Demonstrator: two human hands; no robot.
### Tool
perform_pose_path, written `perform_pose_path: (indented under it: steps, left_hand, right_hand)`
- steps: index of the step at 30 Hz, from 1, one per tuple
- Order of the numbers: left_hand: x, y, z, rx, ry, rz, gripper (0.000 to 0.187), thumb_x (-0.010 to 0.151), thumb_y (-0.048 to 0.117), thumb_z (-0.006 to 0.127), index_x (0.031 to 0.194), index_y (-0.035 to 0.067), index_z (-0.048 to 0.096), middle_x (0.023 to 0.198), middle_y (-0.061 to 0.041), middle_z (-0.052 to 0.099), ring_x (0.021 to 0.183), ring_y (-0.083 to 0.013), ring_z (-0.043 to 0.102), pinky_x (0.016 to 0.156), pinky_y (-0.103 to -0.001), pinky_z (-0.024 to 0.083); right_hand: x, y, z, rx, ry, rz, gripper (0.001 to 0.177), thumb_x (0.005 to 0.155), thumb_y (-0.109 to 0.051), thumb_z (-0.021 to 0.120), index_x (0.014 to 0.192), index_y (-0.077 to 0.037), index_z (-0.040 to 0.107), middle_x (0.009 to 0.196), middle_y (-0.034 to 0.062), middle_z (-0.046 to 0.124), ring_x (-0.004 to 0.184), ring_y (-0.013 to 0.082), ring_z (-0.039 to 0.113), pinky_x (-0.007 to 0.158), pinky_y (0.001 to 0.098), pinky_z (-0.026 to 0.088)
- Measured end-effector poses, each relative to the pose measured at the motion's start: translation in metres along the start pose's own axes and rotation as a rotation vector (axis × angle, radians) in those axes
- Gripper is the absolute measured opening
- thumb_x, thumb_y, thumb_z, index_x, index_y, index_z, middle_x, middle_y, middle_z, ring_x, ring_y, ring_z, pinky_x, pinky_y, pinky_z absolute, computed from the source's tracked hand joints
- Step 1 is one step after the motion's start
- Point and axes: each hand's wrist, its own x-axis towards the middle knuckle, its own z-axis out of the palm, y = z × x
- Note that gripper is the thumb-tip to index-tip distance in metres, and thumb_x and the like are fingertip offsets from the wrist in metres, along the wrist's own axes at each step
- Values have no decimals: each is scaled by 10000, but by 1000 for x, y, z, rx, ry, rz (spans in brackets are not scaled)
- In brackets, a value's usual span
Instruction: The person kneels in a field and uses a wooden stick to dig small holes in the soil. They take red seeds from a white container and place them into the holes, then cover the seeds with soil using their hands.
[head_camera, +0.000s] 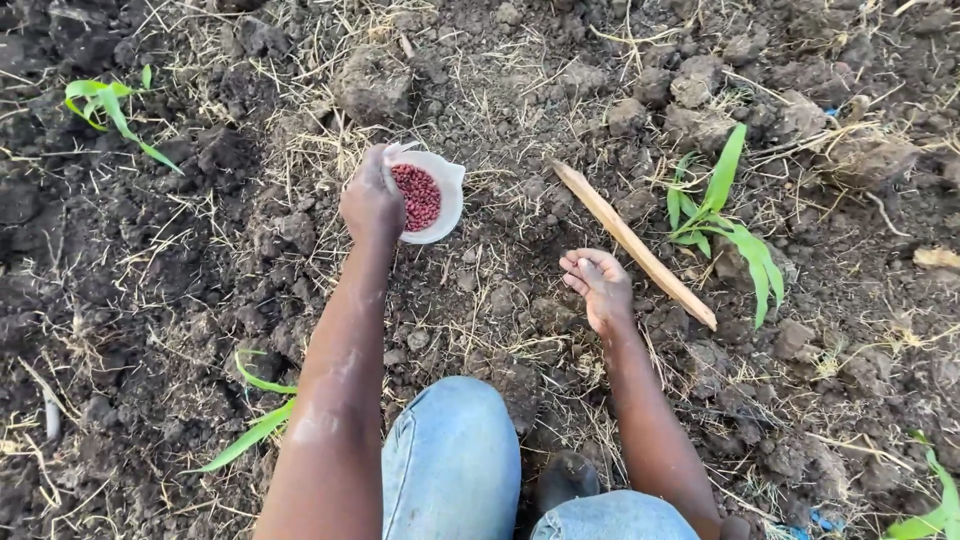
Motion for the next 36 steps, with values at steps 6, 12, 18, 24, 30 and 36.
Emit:
perform_pose_path:
  steps: [6, 12, 18, 24, 30, 36]
  left_hand:
    - [-1, 1, -2, -30, 7, 14, 267, 1159, 366, 463, 1315, 341, 679, 1066, -163, 809, 909, -492, 785, 847, -634, 599]
    - [-4, 3, -7, -35, -1, 31, 290, 1152, 348, 458, 1343, 322, 674, 1115, -175, 806, 923, -512, 779, 879, -645, 591]
    - [-3, 0, -2, -36, 18, 44, 297, 1146, 331, 469, 1349, 297, 684, 1137, -156, 811, 931, -496, 786, 869, -639, 598]
    - [-2, -4, 3, -24, 44, 64, 289, 1150, 342, 474, 1338, 319, 692, 1123, -119, 820, 900, -466, 795, 844, -615, 608]
    - [-1, -9, 10, -1, 78, 71, 285, 1145, 323, 495, 1337, 300, 704, 1146, -119, 824, 885, -459, 801, 826, -608, 619]
    - [-1, -5, 4, -25, 52, 53, 286, 1141, 322, 491, 1334, 302, 702, 1122, -129, 821, 909, -473, 794, 840, -625, 609]
  right_hand:
    - [5, 0, 3, -127, 17, -29, 194, 1134, -84, 592, 1306, -32, 664, 1277, 165, 781, 1128, 304, 808, 873, 317, 717]
    - [22, 3, -33, 263, -20, 42, 187, 1103, -27, 610, 1273, -40, 687, 1249, 170, 783, 1156, 316, 803, 993, 363, 709]
    - [29, 7, -60, 382, -51, 61, 143, 1091, -79, 654, 1208, -39, 726, 1216, 156, 785, 1145, 285, 794, 1033, 374, 681]
    - [41, 18, -27, -1194, 221, -202, 143, 951, -353, 876, 1088, -312, 873, 847, -5, 689, 835, 217, 707, 758, 421, 590]
    - [136, 115, -95, -1853, 246, -225, 221, 1026, -557, 723, 1163, -423, 833, 1026, 68, 723, 938, 368, 791, 825, 545, 636]
    - [122, 109, -78, -1964, 159, -367, 227, 1073, -359, 652, 1010, -182, 779, 944, 63, 686, 918, 331, 794, 800, 500, 657]
